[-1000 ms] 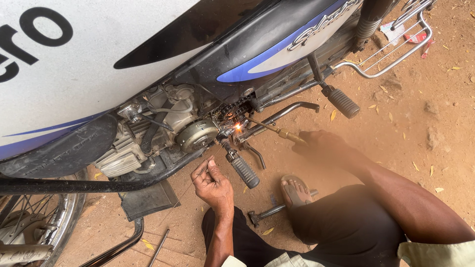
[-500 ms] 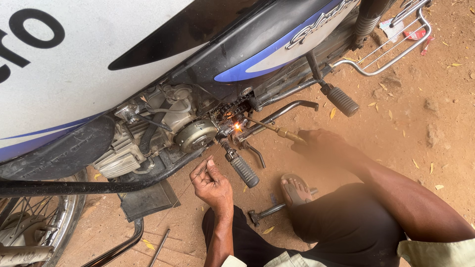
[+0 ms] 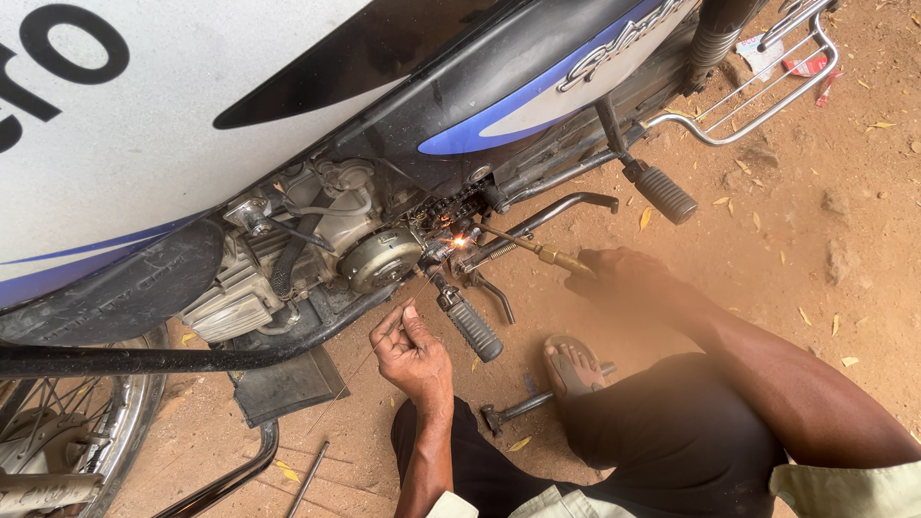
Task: The person sits on the ground beside a scooter and uses a handheld gas torch to heat and burn material around the engine's clutch area, holding a small component in the other hand while the flame produces sparks. The person continues heating the same engine area throughout the episode.
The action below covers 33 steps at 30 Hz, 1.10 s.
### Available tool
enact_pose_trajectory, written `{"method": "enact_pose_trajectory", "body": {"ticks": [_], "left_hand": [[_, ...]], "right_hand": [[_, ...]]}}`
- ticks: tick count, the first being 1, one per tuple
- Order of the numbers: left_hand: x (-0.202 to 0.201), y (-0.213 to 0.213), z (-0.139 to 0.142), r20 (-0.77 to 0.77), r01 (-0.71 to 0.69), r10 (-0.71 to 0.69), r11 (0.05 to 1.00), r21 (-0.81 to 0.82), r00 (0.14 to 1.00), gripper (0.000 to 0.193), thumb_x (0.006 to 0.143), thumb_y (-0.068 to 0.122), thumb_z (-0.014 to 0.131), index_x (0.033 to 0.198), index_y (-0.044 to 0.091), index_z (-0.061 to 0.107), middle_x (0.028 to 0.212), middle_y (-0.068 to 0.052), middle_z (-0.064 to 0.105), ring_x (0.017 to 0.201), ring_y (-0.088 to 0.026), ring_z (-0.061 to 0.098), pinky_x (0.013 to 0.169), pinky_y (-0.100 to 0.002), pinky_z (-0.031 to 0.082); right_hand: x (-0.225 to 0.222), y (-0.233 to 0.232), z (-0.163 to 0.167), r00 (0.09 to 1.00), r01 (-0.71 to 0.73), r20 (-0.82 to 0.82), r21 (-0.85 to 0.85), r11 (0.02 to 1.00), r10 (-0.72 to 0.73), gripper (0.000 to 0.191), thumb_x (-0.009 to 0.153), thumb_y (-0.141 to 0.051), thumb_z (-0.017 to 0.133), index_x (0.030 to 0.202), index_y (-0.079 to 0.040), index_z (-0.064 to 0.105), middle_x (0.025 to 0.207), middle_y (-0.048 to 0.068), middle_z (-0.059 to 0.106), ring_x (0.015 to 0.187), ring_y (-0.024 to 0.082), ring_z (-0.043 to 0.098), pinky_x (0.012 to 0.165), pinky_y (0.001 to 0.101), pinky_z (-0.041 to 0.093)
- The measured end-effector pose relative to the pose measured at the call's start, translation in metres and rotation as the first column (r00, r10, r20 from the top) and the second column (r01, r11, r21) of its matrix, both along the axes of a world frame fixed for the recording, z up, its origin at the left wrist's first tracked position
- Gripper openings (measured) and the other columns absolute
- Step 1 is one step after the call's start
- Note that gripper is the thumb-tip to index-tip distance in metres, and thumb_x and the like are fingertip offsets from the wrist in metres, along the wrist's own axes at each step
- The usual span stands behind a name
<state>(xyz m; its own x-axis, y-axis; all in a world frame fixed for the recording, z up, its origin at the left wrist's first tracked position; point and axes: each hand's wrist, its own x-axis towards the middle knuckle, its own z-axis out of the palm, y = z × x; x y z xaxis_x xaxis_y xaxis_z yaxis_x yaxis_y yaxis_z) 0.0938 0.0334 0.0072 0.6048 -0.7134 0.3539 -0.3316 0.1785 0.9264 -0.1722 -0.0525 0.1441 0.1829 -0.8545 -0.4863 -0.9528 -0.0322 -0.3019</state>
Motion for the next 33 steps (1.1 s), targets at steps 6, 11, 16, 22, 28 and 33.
{"method": "enact_pose_trajectory", "body": {"ticks": [6,11,16,22,28,33], "left_hand": [[0.000,0.000,0.002,-0.021,-0.012,0.013,0.999,0.050,1.000,0.016,0.104,0.004,0.059,0.117,0.000,0.052,0.090,-0.013,0.073,0.062,-0.006,0.068,0.049,-0.018,0.053],[-0.001,0.000,0.004,-0.002,-0.023,0.023,1.000,0.006,1.000,0.019,0.103,0.001,0.059,0.117,-0.003,0.047,0.092,-0.018,0.072,0.062,-0.009,0.068,0.047,-0.020,0.055],[0.000,0.003,0.006,-0.017,-0.030,0.029,0.996,-0.079,0.999,0.027,0.103,0.002,0.057,0.116,-0.005,0.035,0.102,-0.026,0.069,0.079,-0.021,0.075,0.065,-0.025,0.067],[0.003,0.007,0.011,0.054,0.007,0.000,0.992,-0.123,0.999,0.019,0.108,0.004,0.049,0.117,-0.005,0.036,0.111,-0.028,0.066,0.106,-0.031,0.075,0.090,-0.034,0.070],[0.003,0.009,0.018,0.055,0.007,-0.003,0.997,-0.075,0.999,0.019,0.106,0.004,0.052,0.117,-0.007,0.041,0.110,-0.027,0.067,0.106,-0.030,0.075,0.090,-0.034,0.069],[0.001,0.008,0.018,0.051,0.012,-0.009,0.998,-0.066,0.999,0.018,0.106,0.004,0.053,0.117,-0.005,0.042,0.112,-0.026,0.068,0.108,-0.029,0.074,0.092,-0.035,0.068]], "right_hand": [[0.000,0.000,0.002,1.000,-0.004,0.008,-0.008,1.000,0.004,0.042,0.093,-0.046,0.061,0.117,-0.014,0.069,0.098,0.014,0.074,0.100,0.031,0.071,0.090,0.0475,0.054],[0.002,0.000,0.004,1.000,0.012,-0.020,0.027,1.000,-0.012,0.041,0.093,-0.045,0.060,0.120,-0.015,0.067,0.098,0.014,0.075,0.098,0.031,0.074,0.089,0.0465,0.055],[0.003,-0.002,0.002,0.999,-0.046,-0.020,0.001,0.999,0.046,0.038,0.094,-0.043,0.059,0.117,-0.014,0.067,0.099,0.013,0.074,0.101,0.031,0.071,0.088,0.0474,0.054],[0.001,-0.004,-0.001,0.996,-0.052,-0.064,0.055,0.997,0.055,0.037,0.095,-0.043,0.057,0.115,-0.014,0.067,0.100,0.011,0.074,0.101,0.029,0.072,0.088,0.0472,0.055],[0.003,-0.004,0.002,0.998,-0.027,-0.056,0.058,0.998,0.031,0.040,0.096,-0.046,0.056,0.120,-0.015,0.065,0.102,0.012,0.074,0.102,0.029,0.072,0.089,0.0479,0.054],[0.003,-0.005,0.001,0.997,-0.010,-0.080,0.069,0.998,0.016,0.042,0.096,-0.048,0.055,0.121,-0.017,0.066,0.103,0.013,0.074,0.104,0.030,0.071,0.092,0.0482,0.053]]}}
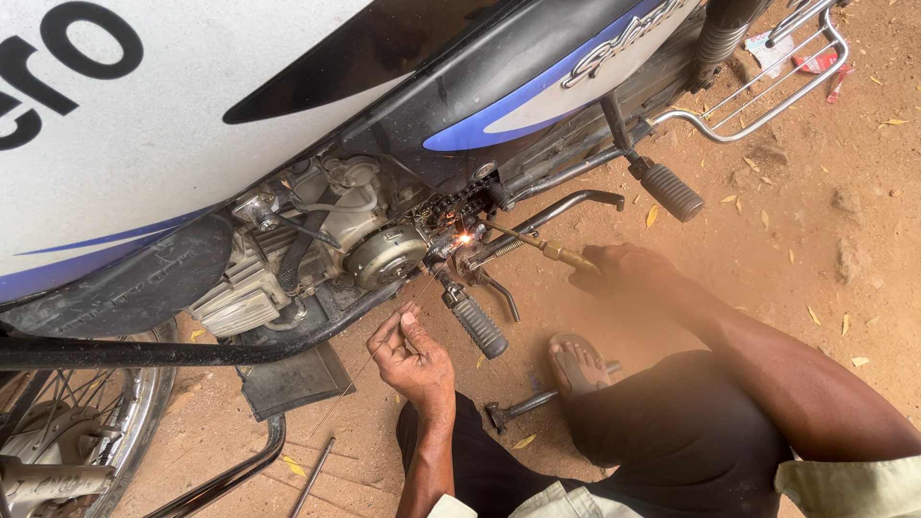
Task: The person sits on the ground beside a scooter and uses a handheld gas torch to heat and burn material around the engine's clutch area, holding a small component in the other hand while the flame produces sparks. The person continues heating the same engine area throughout the episode.
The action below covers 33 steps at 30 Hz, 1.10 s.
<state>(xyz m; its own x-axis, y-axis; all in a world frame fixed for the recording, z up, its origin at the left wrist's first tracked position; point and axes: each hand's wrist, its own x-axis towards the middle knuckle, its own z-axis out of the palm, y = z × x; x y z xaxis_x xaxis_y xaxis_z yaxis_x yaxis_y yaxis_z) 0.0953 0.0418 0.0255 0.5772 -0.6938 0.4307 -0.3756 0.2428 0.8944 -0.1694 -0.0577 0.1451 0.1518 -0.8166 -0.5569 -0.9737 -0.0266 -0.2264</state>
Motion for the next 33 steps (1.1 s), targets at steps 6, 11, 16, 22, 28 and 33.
{"method": "enact_pose_trajectory", "body": {"ticks": [6,11,16,22,28,33], "left_hand": [[0.000,0.000,-0.004,0.008,0.003,-0.003,0.999,0.033,1.000,0.017,0.106,0.004,0.054,0.117,-0.004,0.043,0.113,-0.025,0.068,0.109,-0.030,0.074,0.093,-0.036,0.068],[0.001,-0.001,-0.009,0.009,-0.004,0.004,0.999,0.047,1.000,0.017,0.105,0.003,0.053,0.118,-0.004,0.045,0.112,-0.025,0.069,0.109,-0.030,0.074,0.093,-0.036,0.069],[0.001,-0.002,-0.014,0.015,0.009,-0.010,0.999,0.032,1.000,0.016,0.106,0.003,0.053,0.117,-0.003,0.043,0.113,-0.025,0.067,0.110,-0.030,0.074,0.091,-0.035,0.070],[0.001,-0.002,-0.014,0.018,0.004,-0.004,1.000,0.027,1.000,0.016,0.106,0.004,0.053,0.117,-0.002,0.044,0.113,-0.024,0.068,0.109,-0.029,0.074,0.091,-0.035,0.070],[0.001,-0.003,-0.013,0.006,0.008,-0.008,0.999,0.042,1.000,0.016,0.106,0.004,0.053,0.118,-0.002,0.044,0.114,-0.025,0.067,0.110,-0.029,0.074,0.092,-0.036,0.069],[0.001,-0.002,-0.011,-0.002,0.006,-0.006,0.997,0.074,1.000,0.017,0.105,0.004,0.053,0.118,-0.002,0.044,0.112,-0.024,0.069,0.109,-0.029,0.074,0.091,-0.035,0.069]], "right_hand": [[-0.002,0.001,-0.001,1.000,-0.004,0.012,-0.010,1.000,0.004,0.042,0.095,-0.047,0.056,0.122,-0.017,0.065,0.103,0.012,0.074,0.105,0.030,0.071,0.092,0.0477,0.053],[0.001,0.000,0.004,1.000,0.009,0.006,0.014,1.000,-0.009,0.043,0.096,-0.049,0.055,0.123,-0.017,0.064,0.103,0.012,0.074,0.105,0.030,0.071,0.093,0.0479,0.053],[0.001,0.000,0.004,1.000,0.009,0.009,-0.006,1.000,-0.009,0.043,0.096,-0.049,0.056,0.124,-0.017,0.065,0.104,0.013,0.073,0.106,0.031,0.070,0.093,0.0484,0.053],[-0.003,0.001,-0.002,1.000,-0.010,0.002,0.007,1.000,0.010,0.044,0.096,-0.049,0.055,0.124,-0.016,0.064,0.104,0.013,0.074,0.106,0.030,0.071,0.093,0.0480,0.054],[0.000,-0.001,0.001,1.000,0.001,0.011,0.008,1.000,-0.001,0.045,0.095,-0.050,0.054,0.125,-0.018,0.064,0.106,0.013,0.073,0.108,0.031,0.069,0.094,0.0487,0.053],[-0.003,0.004,0.005,0.959,-0.272,-0.088,-0.043,0.961,0.268,0.033,0.096,-0.041,0.055,0.123,-0.027,0.067,0.119,0.005,0.066,0.115,0.026,0.067,0.096,0.0431,0.054]]}}
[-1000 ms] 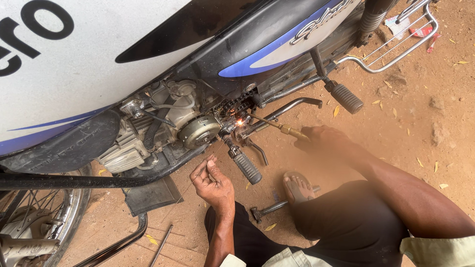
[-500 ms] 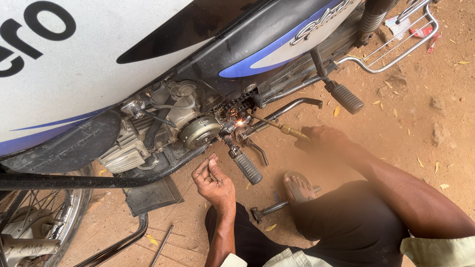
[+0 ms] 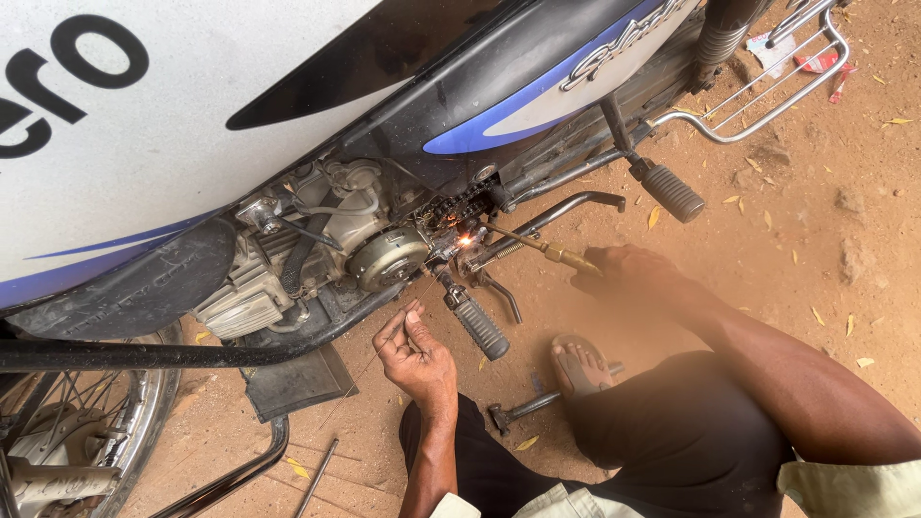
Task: The person sits on the ground beside a scooter and uses a handheld gas torch to heat and burn material around the engine's clutch area, holding a small component in the other hand while the flame produces sparks. The person continues heating the same engine area throughout the episode.
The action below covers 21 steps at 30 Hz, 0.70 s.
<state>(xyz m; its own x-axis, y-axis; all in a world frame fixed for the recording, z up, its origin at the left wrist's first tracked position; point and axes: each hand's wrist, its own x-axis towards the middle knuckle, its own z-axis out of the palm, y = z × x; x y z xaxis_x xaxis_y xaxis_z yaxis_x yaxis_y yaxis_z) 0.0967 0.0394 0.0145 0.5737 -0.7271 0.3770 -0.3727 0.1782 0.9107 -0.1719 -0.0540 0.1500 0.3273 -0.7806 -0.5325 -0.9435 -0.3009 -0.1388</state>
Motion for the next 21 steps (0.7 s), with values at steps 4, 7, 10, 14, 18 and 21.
{"method": "enact_pose_trajectory", "body": {"ticks": [4,7,10,14,18,21], "left_hand": [[-0.001,0.000,0.000,0.014,0.002,-0.002,1.000,-0.026,1.000,0.017,0.106,0.004,0.053,0.118,-0.003,0.044,0.113,-0.025,0.068,0.109,-0.030,0.074,0.092,-0.035,0.069],[-0.002,0.000,0.000,-0.005,0.010,-0.010,0.999,-0.043,1.000,0.017,0.106,0.003,0.053,0.118,-0.003,0.043,0.114,-0.026,0.067,0.110,-0.030,0.074,0.093,-0.035,0.068],[0.000,-0.001,0.002,0.020,0.008,-0.007,1.000,-0.020,1.000,0.016,0.106,0.004,0.053,0.117,-0.003,0.043,0.113,-0.025,0.068,0.109,-0.029,0.075,0.092,-0.034,0.069],[-0.003,-0.001,0.006,-0.017,-0.003,0.003,0.999,-0.033,1.000,0.017,0.105,0.004,0.054,0.117,-0.004,0.044,0.113,-0.025,0.069,0.107,-0.029,0.075,0.089,-0.034,0.068],[-0.006,-0.003,0.010,-0.077,-0.024,0.021,0.999,-0.040,0.997,0.018,0.105,0.004,0.056,0.116,-0.005,0.045,0.110,-0.025,0.071,0.105,-0.029,0.076,0.090,-0.034,0.066],[-0.004,-0.004,0.012,-0.067,-0.026,0.024,0.999,-0.029,0.997,0.018,0.104,0.004,0.057,0.115,-0.005,0.046,0.110,-0.024,0.072,0.103,-0.028,0.076,0.088,-0.033,0.066]], "right_hand": [[-0.003,0.002,-0.001,0.991,-0.114,-0.068,-0.015,0.993,0.113,0.028,0.098,-0.040,0.056,0.121,-0.030,0.069,0.127,-0.002,0.058,0.122,0.023,0.062,0.100,0.0390,0.054],[-0.005,0.002,-0.001,0.980,-0.199,-0.010,-0.089,0.976,0.199,0.032,0.092,-0.036,0.059,0.122,-0.028,0.068,0.125,0.003,0.060,0.116,0.027,0.064,0.095,0.0422,0.055],[-0.002,0.000,-0.001,0.969,0.230,0.084,0.058,0.972,-0.234,0.038,0.097,-0.044,0.058,0.124,-0.019,0.065,0.110,0.010,0.073,0.111,0.029,0.070,0.094,0.0465,0.055],[-0.001,0.000,0.001,0.953,0.292,0.066,0.071,0.954,-0.296,0.042,0.096,-0.049,0.056,0.126,-0.022,0.065,0.107,0.012,0.073,0.106,0.032,0.071,0.093,0.0487,0.054],[-0.001,-0.003,-0.005,0.959,0.275,0.056,0.076,0.958,-0.279,0.045,0.095,-0.051,0.057,0.128,-0.022,0.064,0.108,0.011,0.075,0.107,0.031,0.071,0.093,0.0479,0.055],[-0.004,-0.006,-0.014,0.946,0.308,0.075,0.114,0.945,-0.317,0.044,0.095,-0.050,0.057,0.129,-0.023,0.063,0.108,0.011,0.075,0.107,0.030,0.072,0.093,0.0470,0.055]]}}
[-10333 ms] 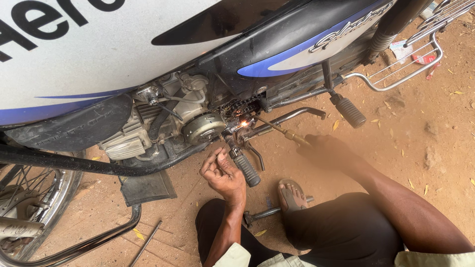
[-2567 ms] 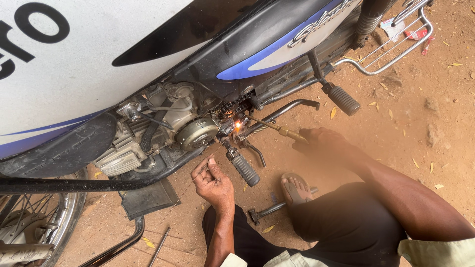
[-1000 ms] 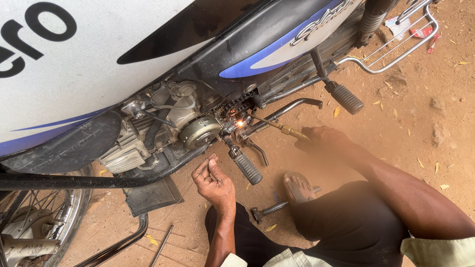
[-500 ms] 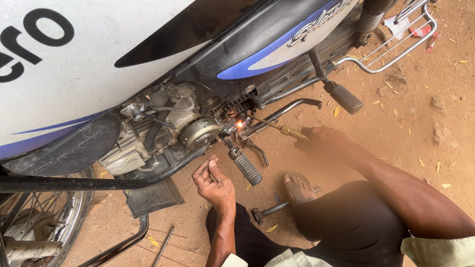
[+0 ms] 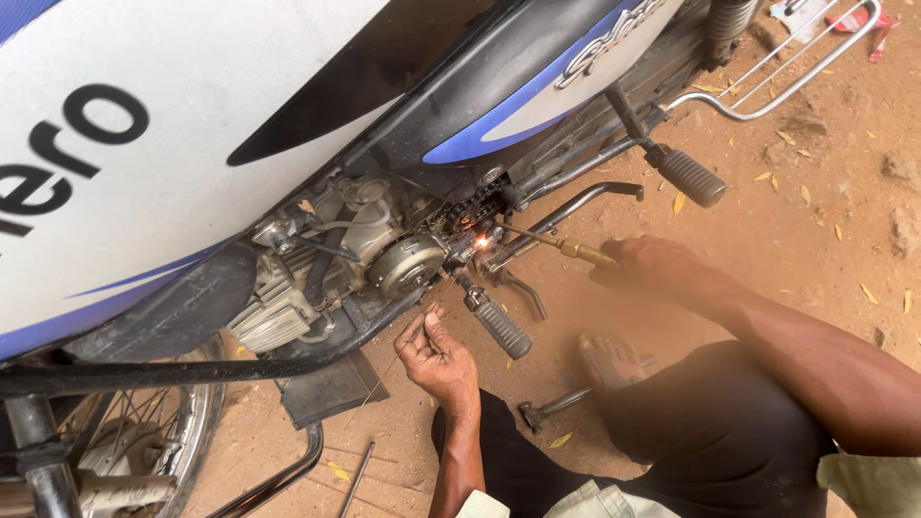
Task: The person sits on the ground beside a scooter and uses a handheld gas torch to heat and burn material around the engine's clutch area, holding a small component in the other hand while the flame produces sparks. The person continues heating the same engine area throughout the episode.
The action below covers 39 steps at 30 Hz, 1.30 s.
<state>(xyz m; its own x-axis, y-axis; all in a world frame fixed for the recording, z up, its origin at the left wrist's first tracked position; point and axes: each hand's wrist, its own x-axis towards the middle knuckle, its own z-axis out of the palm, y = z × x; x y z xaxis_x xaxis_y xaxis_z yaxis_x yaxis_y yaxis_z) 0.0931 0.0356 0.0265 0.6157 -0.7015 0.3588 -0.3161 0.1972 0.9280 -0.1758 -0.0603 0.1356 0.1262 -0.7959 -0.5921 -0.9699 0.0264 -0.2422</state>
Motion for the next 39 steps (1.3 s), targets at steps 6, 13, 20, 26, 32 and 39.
{"method": "enact_pose_trajectory", "body": {"ticks": [6,13,20,26,32,39], "left_hand": [[-0.004,0.001,0.000,-0.020,-0.018,0.018,1.000,-0.007,1.000,0.017,0.105,0.004,0.058,0.113,-0.005,0.046,0.111,-0.023,0.072,0.103,-0.027,0.076,0.086,-0.034,0.066],[0.000,0.003,0.004,0.040,-0.044,0.045,0.999,-0.032,0.998,0.018,0.105,0.004,0.059,0.114,-0.006,0.047,0.110,-0.023,0.071,0.101,-0.028,0.076,0.089,-0.036,0.066],[0.004,0.004,-0.001,0.067,-0.011,0.011,1.000,-0.009,0.998,0.018,0.105,0.005,0.057,0.115,-0.005,0.046,0.110,-0.024,0.069,0.103,-0.029,0.076,0.086,-0.034,0.070],[0.006,0.005,-0.004,0.099,0.003,-0.002,1.000,-0.012,0.995,0.017,0.105,0.004,0.055,0.117,-0.005,0.046,0.110,-0.025,0.068,0.105,-0.030,0.075,0.084,-0.034,0.070],[0.007,0.005,-0.003,0.100,0.014,-0.014,1.000,0.004,0.995,0.016,0.105,0.004,0.054,0.117,-0.004,0.045,0.111,-0.023,0.069,0.105,-0.028,0.075,0.086,-0.034,0.070],[0.006,0.005,-0.003,0.117,0.003,-0.005,1.000,0.021,0.993,0.016,0.105,0.004,0.054,0.117,-0.002,0.047,0.111,-0.023,0.069,0.105,-0.028,0.075,0.088,-0.036,0.069]], "right_hand": [[-0.013,0.009,-0.007,0.941,-0.331,-0.006,-0.231,0.915,0.339,0.033,0.093,-0.039,0.058,0.121,-0.024,0.069,0.116,0.009,0.070,0.107,0.032,0.068,0.090,0.0476,0.054],[-0.006,0.009,0.006,0.992,-0.122,0.024,-0.085,0.989,0.124,0.037,0.096,-0.040,0.061,0.125,-0.018,0.065,0.109,0.010,0.072,0.109,0.029,0.069,0.094,0.0455,0.055],[0.000,0.006,0.008,0.983,-0.182,-0.006,-0.103,0.978,0.182,0.037,0.096,-0.042,0.057,0.123,-0.019,0.066,0.105,0.010,0.072,0.104,0.028,0.071,0.091,0.0460,0.055],[0.004,0.007,0.013,0.997,-0.080,-0.004,-0.069,0.994,0.080,0.041,0.097,-0.046,0.056,0.124,-0.016,0.064,0.100,0.012,0.074,0.103,0.029,0.071,0.092,0.0472,0.054],[0.004,0.009,0.010,0.983,-0.185,-0.028,-0.119,0.975,0.183,0.038,0.094,-0.046,0.057,0.120,-0.020,0.066,0.106,0.010,0.072,0.105,0.030,0.069,0.091,0.0472,0.054],[0.006,0.009,0.014,0.998,-0.066,-0.002,-0.084,0.994,0.067,0.039,0.096,-0.047,0.057,0.118,-0.016,0.065,0.102,0.011,0.073,0.106,0.029,0.069,0.095,0.0469,0.053]]}}
